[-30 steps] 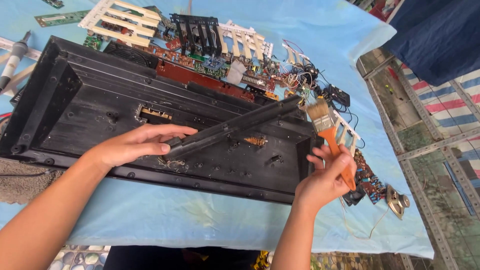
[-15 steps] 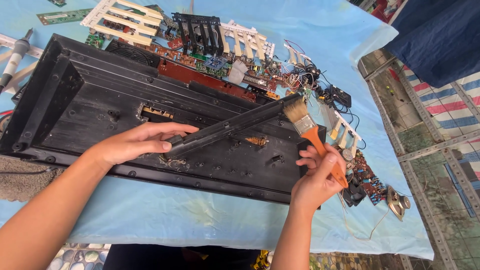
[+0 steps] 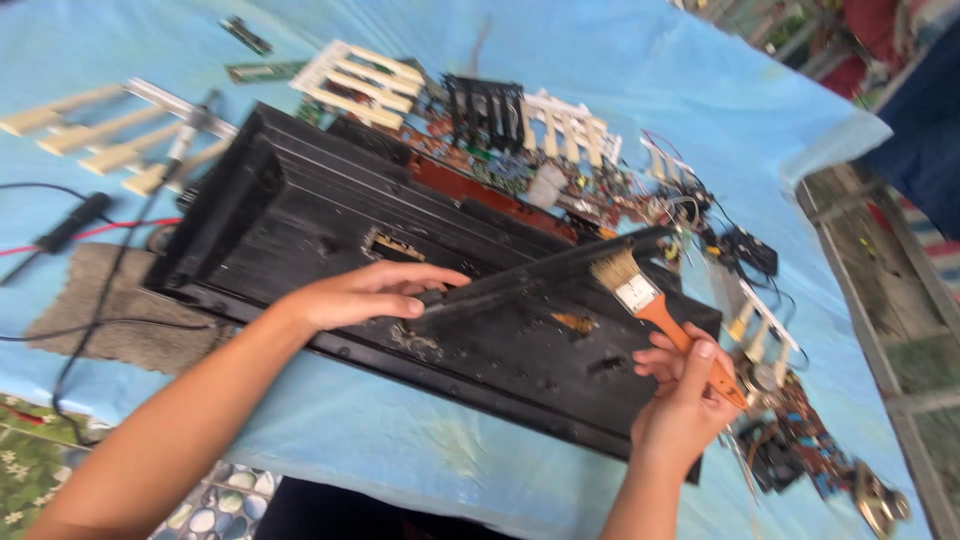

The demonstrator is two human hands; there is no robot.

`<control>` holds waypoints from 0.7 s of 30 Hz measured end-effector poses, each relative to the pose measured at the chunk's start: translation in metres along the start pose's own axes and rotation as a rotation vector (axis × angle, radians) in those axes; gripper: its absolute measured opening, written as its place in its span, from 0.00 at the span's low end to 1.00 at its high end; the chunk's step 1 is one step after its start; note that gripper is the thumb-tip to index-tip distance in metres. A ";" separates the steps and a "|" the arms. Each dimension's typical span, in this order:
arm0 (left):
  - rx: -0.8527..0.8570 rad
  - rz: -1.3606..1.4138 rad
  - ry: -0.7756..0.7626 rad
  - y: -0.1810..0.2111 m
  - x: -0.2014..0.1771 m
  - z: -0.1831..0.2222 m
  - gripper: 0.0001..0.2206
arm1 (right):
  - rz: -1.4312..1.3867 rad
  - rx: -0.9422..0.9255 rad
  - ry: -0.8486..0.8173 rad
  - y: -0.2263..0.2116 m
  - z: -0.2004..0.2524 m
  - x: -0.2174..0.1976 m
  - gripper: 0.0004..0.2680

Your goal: Cleaning dust from disassembled electronic keyboard parts using a brush.

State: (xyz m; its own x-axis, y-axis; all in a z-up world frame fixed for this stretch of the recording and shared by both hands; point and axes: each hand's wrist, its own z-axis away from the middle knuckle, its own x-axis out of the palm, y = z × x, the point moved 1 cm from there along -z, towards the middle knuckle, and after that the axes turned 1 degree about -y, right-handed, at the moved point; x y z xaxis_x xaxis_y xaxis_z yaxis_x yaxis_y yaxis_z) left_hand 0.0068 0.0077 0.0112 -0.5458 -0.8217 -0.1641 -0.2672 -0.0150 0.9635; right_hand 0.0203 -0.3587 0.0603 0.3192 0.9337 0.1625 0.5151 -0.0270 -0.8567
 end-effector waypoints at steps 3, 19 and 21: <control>0.084 0.119 -0.054 0.001 0.001 -0.002 0.26 | 0.050 0.057 0.028 0.003 -0.015 -0.001 0.15; 0.036 0.073 -0.010 0.003 0.005 -0.001 0.25 | -0.012 0.015 0.011 0.001 0.009 0.019 0.11; 0.029 0.077 -0.010 0.002 0.004 -0.002 0.25 | -0.020 0.038 -0.027 0.005 0.013 0.021 0.11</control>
State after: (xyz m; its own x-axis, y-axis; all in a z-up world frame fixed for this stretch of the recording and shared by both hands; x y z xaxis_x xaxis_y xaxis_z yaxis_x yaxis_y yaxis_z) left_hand 0.0056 0.0039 0.0127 -0.5734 -0.8140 -0.0924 -0.2474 0.0645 0.9668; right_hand 0.0192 -0.3341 0.0534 0.2876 0.9431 0.1669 0.4905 0.0047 -0.8714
